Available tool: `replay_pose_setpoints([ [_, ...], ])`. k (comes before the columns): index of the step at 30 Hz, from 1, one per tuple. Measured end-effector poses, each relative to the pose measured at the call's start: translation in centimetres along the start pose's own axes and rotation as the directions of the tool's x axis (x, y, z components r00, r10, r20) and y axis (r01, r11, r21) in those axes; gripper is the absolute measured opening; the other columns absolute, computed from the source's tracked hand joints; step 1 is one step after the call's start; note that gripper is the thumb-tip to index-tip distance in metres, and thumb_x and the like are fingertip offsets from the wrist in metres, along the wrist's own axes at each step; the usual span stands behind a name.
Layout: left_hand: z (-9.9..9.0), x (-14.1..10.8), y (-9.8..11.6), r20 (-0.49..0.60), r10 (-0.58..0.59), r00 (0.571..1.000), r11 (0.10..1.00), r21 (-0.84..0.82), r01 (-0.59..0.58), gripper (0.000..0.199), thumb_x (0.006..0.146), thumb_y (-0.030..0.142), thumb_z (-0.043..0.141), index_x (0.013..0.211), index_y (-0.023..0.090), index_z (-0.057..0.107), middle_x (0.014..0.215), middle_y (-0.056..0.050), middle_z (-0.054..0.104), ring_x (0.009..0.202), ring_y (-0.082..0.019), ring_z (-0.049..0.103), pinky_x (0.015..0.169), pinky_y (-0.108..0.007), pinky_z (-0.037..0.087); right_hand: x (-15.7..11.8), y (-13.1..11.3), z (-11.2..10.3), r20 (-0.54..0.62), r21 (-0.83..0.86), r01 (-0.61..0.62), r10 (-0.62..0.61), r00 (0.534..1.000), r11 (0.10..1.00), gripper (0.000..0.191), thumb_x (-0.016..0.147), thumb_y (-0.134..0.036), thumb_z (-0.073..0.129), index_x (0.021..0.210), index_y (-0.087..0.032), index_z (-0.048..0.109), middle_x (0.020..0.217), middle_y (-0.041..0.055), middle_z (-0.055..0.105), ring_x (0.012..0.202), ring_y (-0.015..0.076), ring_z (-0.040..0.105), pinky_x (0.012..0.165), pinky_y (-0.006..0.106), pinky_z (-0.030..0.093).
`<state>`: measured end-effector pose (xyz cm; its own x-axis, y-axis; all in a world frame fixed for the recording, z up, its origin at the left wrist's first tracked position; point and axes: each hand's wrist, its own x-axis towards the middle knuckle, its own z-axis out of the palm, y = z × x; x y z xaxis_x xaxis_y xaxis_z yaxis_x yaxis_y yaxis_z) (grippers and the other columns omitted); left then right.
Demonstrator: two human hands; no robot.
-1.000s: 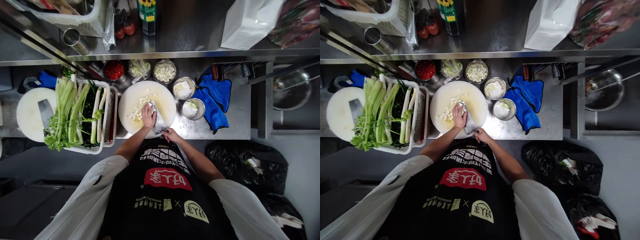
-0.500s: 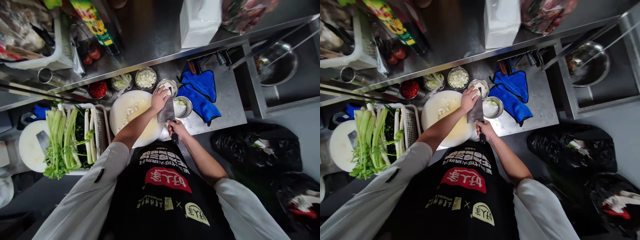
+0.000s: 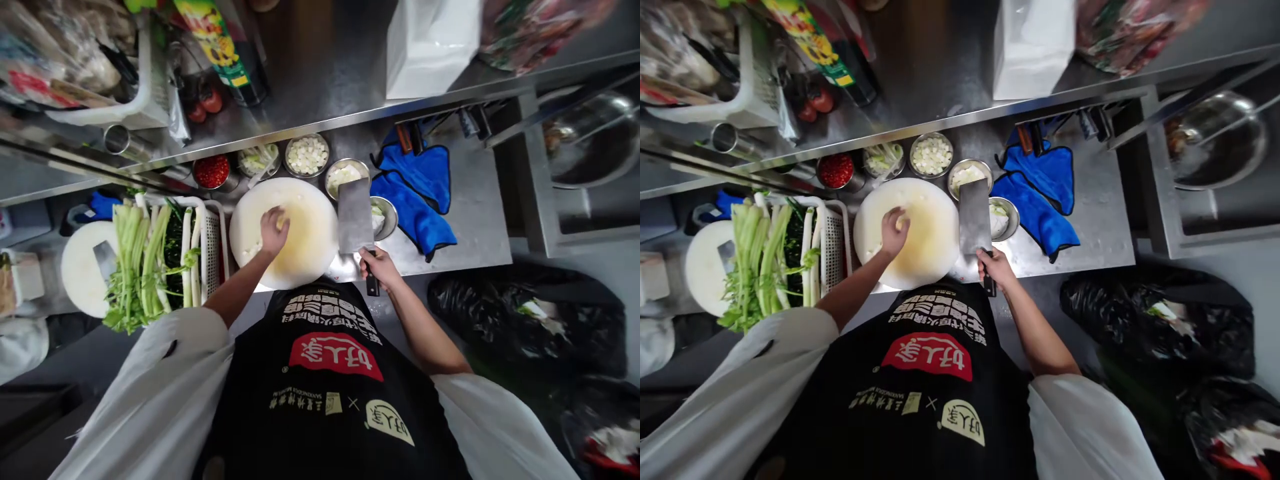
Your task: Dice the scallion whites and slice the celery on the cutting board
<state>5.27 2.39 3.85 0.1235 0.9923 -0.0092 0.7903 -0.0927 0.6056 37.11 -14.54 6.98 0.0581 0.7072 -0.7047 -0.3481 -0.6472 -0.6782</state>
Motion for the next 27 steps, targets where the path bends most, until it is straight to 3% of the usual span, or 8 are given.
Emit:
replay_pose_setpoints([
  [3, -3.9, -9.0, -4.6, -0.046, -0.195, 0.980, 0.922, 0.332, 0.199, 0.081, 0.086, 0.058, 0.080, 0.155, 0.021, 0.056, 0.175, -0.020, 0.036, 0.165, -0.043, 0.027, 0.134, -0.064, 0.018, 1.3, 1.8, -0.7, 0.119, -0.147, -0.016, 0.034, 0.992, 0.989, 0.063, 0.072, -0.075, 0.088, 0.075, -0.024, 0.052, 0.054, -0.0045, 0.059, 0.037, 0.0116, 0.050, 0.035, 0.025, 0.044],
  [6, -4.2, -12.3, -7.2, 0.032, -0.257, 0.966, 0.874, 0.434, 0.219, 0.114, 0.074, 0.070, 0.086, 0.164, 0.014, 0.043, 0.180, -0.026, 0.019, 0.168, -0.047, 0.014, 0.133, -0.067, 0.015, 3.7, 2.7, 0.1, 0.207, -0.240, 0.001, 0.050, 0.977, 0.971, 0.063, 0.073, -0.077, 0.086, 0.072, -0.024, 0.053, 0.054, -0.0034, 0.059, 0.037, 0.0116, 0.051, 0.035, 0.025, 0.042],
  [8, -3.3, -11.3, -8.0, 0.087, -0.207, 0.974, 0.889, 0.433, 0.150, 0.118, 0.075, 0.073, 0.083, 0.165, 0.011, 0.041, 0.180, -0.028, 0.016, 0.169, -0.046, 0.010, 0.134, -0.065, 0.013, 5.5, 2.8, 1.4, 0.229, -0.274, 0.037, 0.028, 0.973, 0.961, 0.063, 0.072, -0.076, 0.087, 0.072, -0.024, 0.053, 0.053, -0.0032, 0.059, 0.036, 0.0116, 0.050, 0.035, 0.025, 0.041],
  [11, -2.0, -7.6, -8.3, 0.156, -0.089, 0.984, 0.924, 0.383, 0.023, 0.111, 0.081, 0.071, 0.077, 0.167, 0.012, 0.041, 0.181, -0.025, 0.016, 0.170, -0.041, 0.009, 0.136, -0.060, 0.008, 7.3, 2.4, 3.1, 0.210, -0.286, 0.063, -0.002, 0.978, 0.956, 0.061, 0.071, -0.073, 0.088, 0.073, -0.025, 0.051, 0.052, -0.0039, 0.058, 0.034, 0.0117, 0.048, 0.033, 0.025, 0.038],
  [16, -1.0, -3.4, -7.7, 0.250, 0.048, 0.967, 0.949, 0.291, -0.122, 0.096, 0.086, 0.058, 0.073, 0.167, 0.015, 0.043, 0.181, -0.019, 0.022, 0.170, -0.037, 0.015, 0.138, -0.055, 0.003, 6.6, 2.0, 2.7, 0.204, -0.312, 0.048, 0.018, 0.979, 0.949, 0.055, 0.073, -0.067, 0.088, 0.077, -0.025, 0.053, 0.052, -0.0056, 0.056, 0.034, 0.0118, 0.046, 0.033, 0.026, 0.038],
  [21, 0.1, -2.2, -6.7, 0.248, 0.073, 0.966, 0.957, 0.254, -0.138, 0.092, 0.087, 0.052, 0.071, 0.166, 0.014, 0.045, 0.181, -0.016, 0.024, 0.170, -0.036, 0.016, 0.139, -0.053, 0.002, 6.4, 1.2, 2.0, 0.137, -0.322, 0.117, -0.076, 0.988, 0.940, 0.053, 0.078, -0.066, 0.084, 0.075, -0.026, 0.050, 0.052, -0.0041, 0.057, 0.036, 0.0120, 0.048, 0.035, 0.026, 0.042],
  [24, 0.6, -1.5, -6.2, 0.214, 0.065, 0.975, 0.962, 0.245, -0.118, 0.095, 0.085, 0.052, 0.073, 0.167, 0.014, 0.045, 0.181, -0.016, 0.022, 0.170, -0.037, 0.015, 0.138, -0.055, 0.001, 8.5, -0.1, 3.0, 0.098, -0.322, 0.132, -0.105, 0.990, 0.938, 0.052, 0.079, -0.063, 0.085, 0.076, -0.026, 0.049, 0.052, -0.0048, 0.056, 0.037, 0.0124, 0.048, 0.035, 0.027, 0.042],
  [27, 1.1, -0.6, -5.9, 0.194, 0.070, 0.978, 0.967, 0.228, -0.115, 0.096, 0.084, 0.053, 0.074, 0.168, 0.016, 0.045, 0.182, -0.016, 0.021, 0.170, -0.039, 0.015, 0.138, -0.057, 0.000, 11.2, -1.3, 4.2, 0.145, -0.353, 0.105, -0.056, 0.988, 0.930, 0.050, 0.079, -0.059, 0.087, 0.080, -0.026, 0.049, 0.052, -0.0059, 0.055, 0.038, 0.0119, 0.047, 0.035, 0.026, 0.043],
])
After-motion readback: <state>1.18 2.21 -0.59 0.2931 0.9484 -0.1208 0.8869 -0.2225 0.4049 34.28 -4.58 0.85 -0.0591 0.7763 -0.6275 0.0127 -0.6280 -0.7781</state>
